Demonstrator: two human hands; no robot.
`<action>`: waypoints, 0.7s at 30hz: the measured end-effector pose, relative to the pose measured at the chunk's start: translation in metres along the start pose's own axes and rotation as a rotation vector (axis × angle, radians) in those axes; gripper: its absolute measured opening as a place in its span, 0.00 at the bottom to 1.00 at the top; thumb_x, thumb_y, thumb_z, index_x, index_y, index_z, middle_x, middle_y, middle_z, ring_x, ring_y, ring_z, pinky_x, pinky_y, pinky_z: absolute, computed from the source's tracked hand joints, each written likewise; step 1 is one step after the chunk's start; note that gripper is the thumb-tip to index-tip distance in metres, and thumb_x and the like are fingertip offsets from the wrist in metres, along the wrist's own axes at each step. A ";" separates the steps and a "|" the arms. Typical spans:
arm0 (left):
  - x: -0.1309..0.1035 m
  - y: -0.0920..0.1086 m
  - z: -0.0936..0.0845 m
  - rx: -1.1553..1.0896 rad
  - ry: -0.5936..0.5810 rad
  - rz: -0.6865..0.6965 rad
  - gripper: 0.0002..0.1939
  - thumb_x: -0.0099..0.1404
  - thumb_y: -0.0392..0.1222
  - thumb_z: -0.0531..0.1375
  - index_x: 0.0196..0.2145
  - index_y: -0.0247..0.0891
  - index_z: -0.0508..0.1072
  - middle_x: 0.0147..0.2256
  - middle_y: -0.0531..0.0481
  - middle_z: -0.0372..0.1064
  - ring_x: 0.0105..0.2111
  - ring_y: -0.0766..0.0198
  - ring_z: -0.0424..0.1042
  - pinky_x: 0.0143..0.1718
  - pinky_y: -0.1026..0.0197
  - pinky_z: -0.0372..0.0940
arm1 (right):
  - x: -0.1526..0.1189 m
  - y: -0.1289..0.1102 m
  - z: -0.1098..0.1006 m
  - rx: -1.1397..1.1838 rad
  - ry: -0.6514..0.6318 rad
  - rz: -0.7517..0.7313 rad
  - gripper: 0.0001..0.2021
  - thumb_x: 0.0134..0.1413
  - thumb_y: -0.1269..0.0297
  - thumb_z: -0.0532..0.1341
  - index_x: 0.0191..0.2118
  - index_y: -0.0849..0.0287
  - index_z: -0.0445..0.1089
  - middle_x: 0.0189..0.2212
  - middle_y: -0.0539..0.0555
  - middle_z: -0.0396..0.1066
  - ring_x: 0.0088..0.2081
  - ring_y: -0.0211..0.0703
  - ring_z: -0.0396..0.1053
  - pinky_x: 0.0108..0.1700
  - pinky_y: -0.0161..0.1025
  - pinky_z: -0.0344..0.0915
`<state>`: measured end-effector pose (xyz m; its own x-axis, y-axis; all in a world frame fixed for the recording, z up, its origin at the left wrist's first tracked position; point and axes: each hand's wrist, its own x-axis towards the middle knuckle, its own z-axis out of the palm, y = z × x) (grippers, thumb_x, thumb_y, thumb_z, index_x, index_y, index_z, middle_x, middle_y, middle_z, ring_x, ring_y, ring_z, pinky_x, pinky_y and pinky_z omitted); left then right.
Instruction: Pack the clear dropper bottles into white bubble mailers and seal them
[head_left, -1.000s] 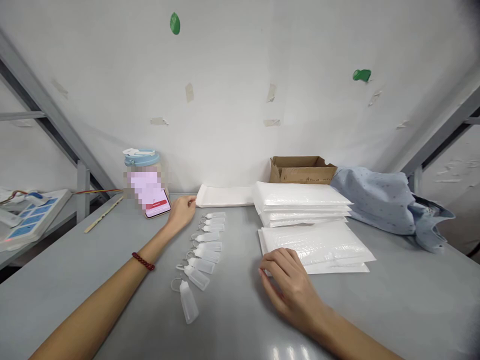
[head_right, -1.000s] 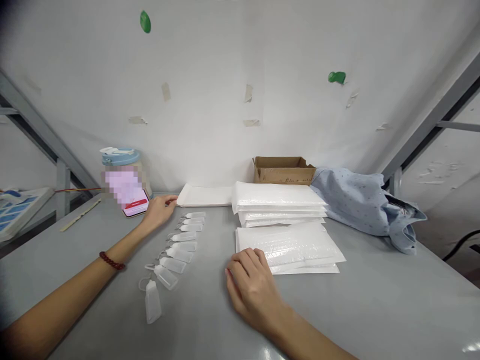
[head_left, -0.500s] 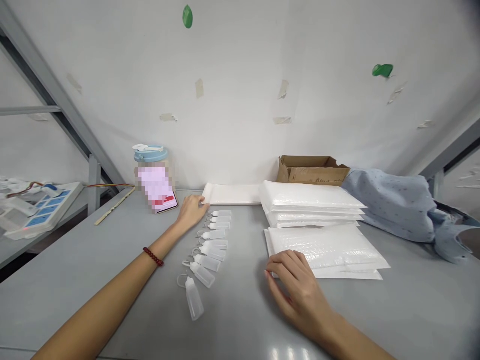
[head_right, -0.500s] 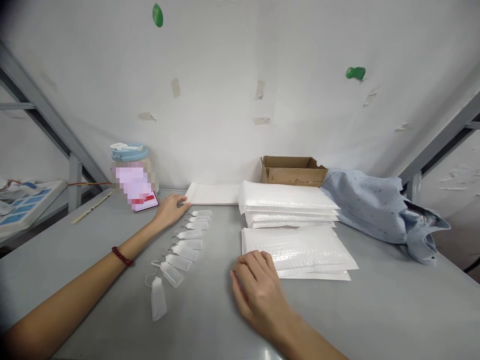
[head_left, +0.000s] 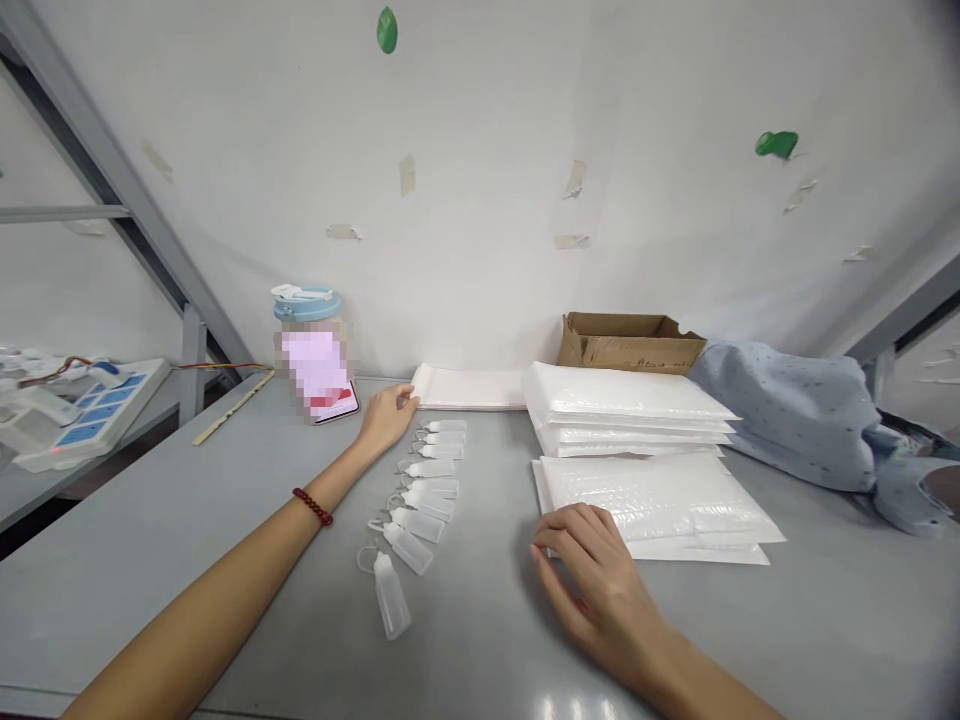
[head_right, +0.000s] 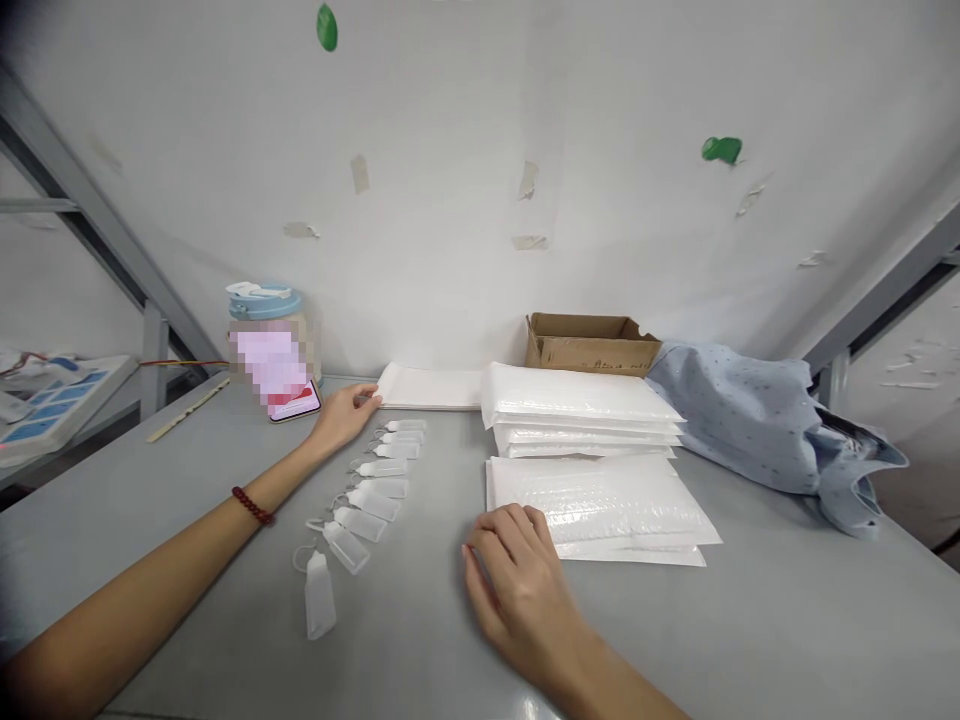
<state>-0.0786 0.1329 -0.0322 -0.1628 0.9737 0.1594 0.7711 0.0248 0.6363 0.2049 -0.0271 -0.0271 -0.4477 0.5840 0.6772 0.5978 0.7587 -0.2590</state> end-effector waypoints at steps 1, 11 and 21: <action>0.000 0.000 0.000 -0.042 -0.007 -0.011 0.16 0.67 0.44 0.57 0.50 0.35 0.67 0.49 0.44 0.66 0.44 0.57 0.70 0.44 0.50 0.68 | 0.000 0.000 0.000 0.002 0.000 0.001 0.08 0.57 0.78 0.53 0.33 0.60 0.65 0.28 0.54 0.67 0.31 0.42 0.63 0.36 0.41 0.59; -0.009 0.012 -0.007 -0.331 -0.178 -0.047 0.15 0.67 0.43 0.57 0.50 0.34 0.67 0.48 0.44 0.67 0.42 0.58 0.71 0.41 0.51 0.69 | 0.001 0.001 -0.001 0.020 0.011 0.005 0.08 0.57 0.77 0.53 0.34 0.60 0.66 0.28 0.53 0.67 0.31 0.41 0.64 0.35 0.41 0.59; -0.028 0.026 -0.064 -0.598 0.550 0.081 0.12 0.47 0.40 0.64 0.29 0.37 0.66 0.25 0.57 0.64 0.24 0.67 0.69 0.24 0.66 0.61 | 0.002 0.011 -0.008 0.051 0.016 0.053 0.07 0.56 0.78 0.54 0.35 0.60 0.65 0.30 0.53 0.68 0.33 0.41 0.65 0.36 0.42 0.59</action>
<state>-0.0937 0.0918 0.0282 -0.5194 0.7130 0.4709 0.3601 -0.3171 0.8774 0.2156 -0.0203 -0.0233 -0.4053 0.6193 0.6724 0.5853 0.7408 -0.3296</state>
